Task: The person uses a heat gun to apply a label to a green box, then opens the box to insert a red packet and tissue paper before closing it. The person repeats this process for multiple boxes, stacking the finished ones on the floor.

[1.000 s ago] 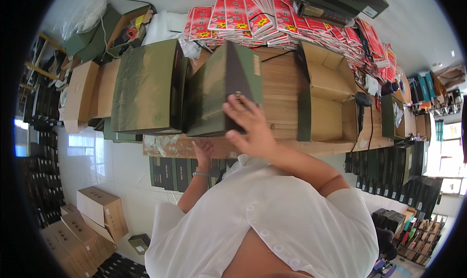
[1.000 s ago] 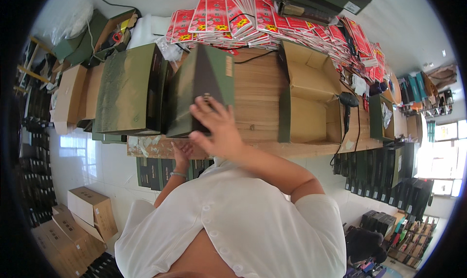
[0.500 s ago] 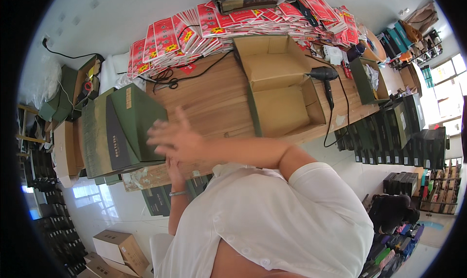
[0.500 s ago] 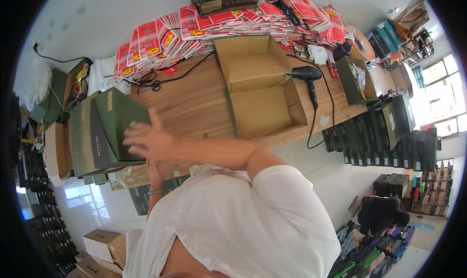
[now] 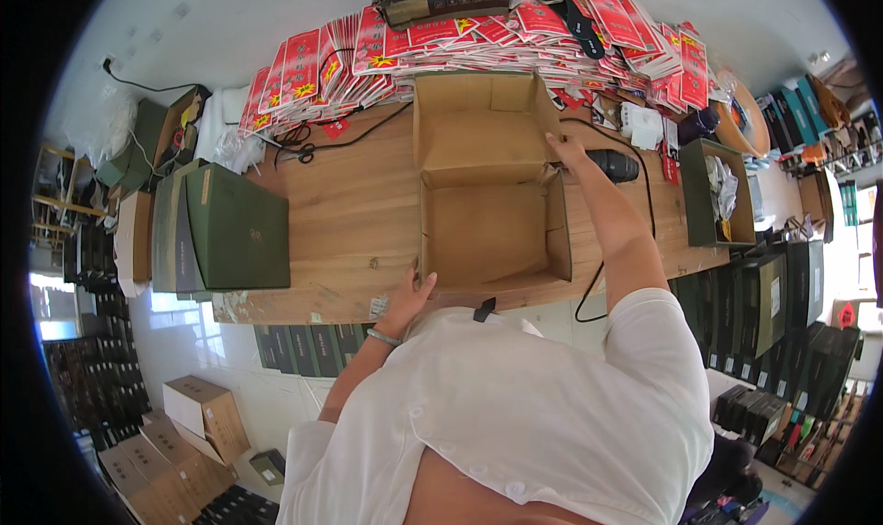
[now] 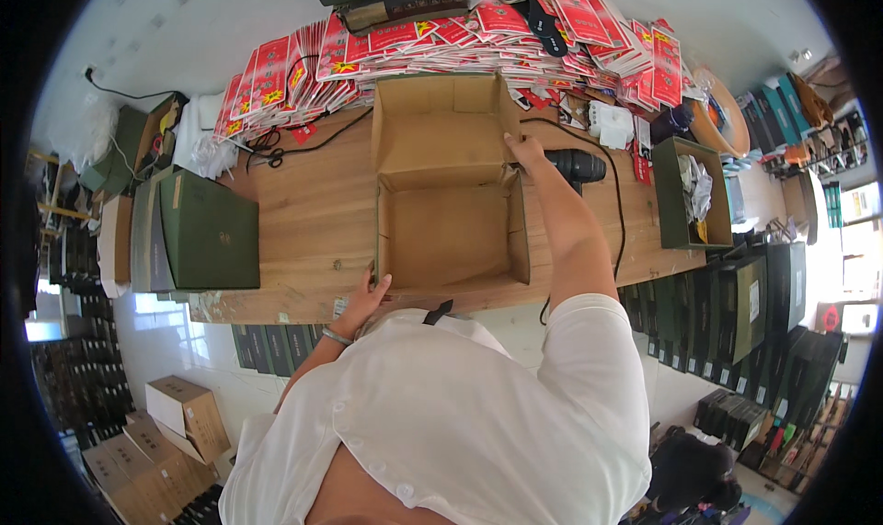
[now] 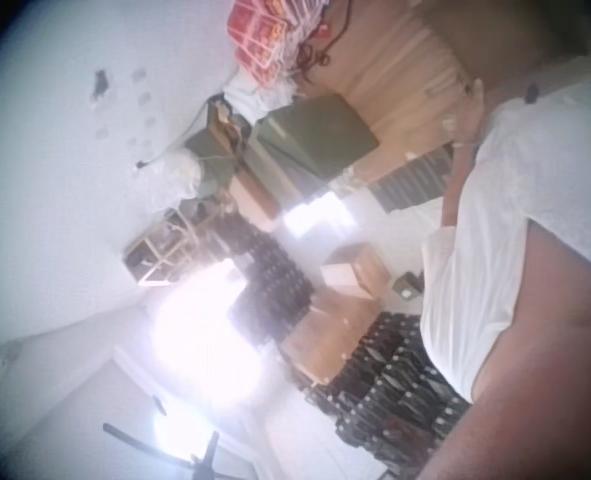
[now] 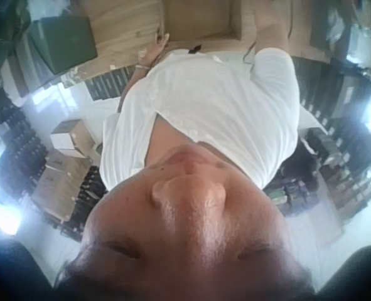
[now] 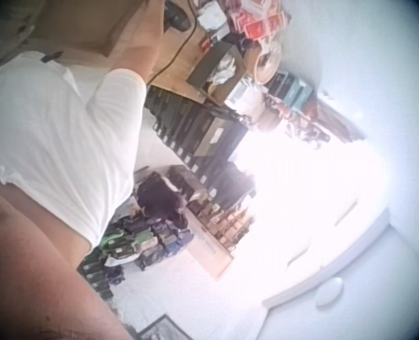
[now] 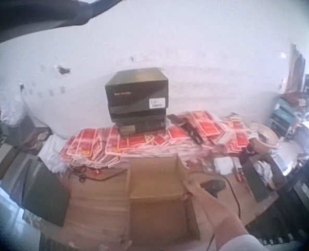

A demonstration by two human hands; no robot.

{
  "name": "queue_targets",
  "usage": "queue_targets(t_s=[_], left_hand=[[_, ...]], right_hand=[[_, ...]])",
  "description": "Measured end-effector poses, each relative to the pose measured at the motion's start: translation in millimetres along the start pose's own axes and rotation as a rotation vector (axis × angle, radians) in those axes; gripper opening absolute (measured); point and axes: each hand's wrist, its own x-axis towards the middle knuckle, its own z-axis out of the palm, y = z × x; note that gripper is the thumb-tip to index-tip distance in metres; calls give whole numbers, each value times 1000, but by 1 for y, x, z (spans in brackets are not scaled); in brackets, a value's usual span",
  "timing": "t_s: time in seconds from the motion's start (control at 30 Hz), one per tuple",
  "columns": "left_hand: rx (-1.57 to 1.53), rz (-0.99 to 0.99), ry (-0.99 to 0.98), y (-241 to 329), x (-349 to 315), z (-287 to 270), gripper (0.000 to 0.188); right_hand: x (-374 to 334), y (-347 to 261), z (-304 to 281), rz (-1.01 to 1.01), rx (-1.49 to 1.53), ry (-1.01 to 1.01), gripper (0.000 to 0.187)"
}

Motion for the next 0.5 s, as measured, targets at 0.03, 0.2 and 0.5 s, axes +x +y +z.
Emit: queue_targets(t_s=[0.03, 0.2, 0.5], left_hand=[[138, 42, 58, -24, 5, -1, 56], [60, 14, 118, -39, 10, -9, 48], [-47, -103, 320, -41, 19, -33, 55]], right_hand=[[2, -6, 6, 35, -44, -81, 61], [13, 10, 12, -24, 11, -100, 55], [-44, 53, -15, -392, -130, -6, 63]])
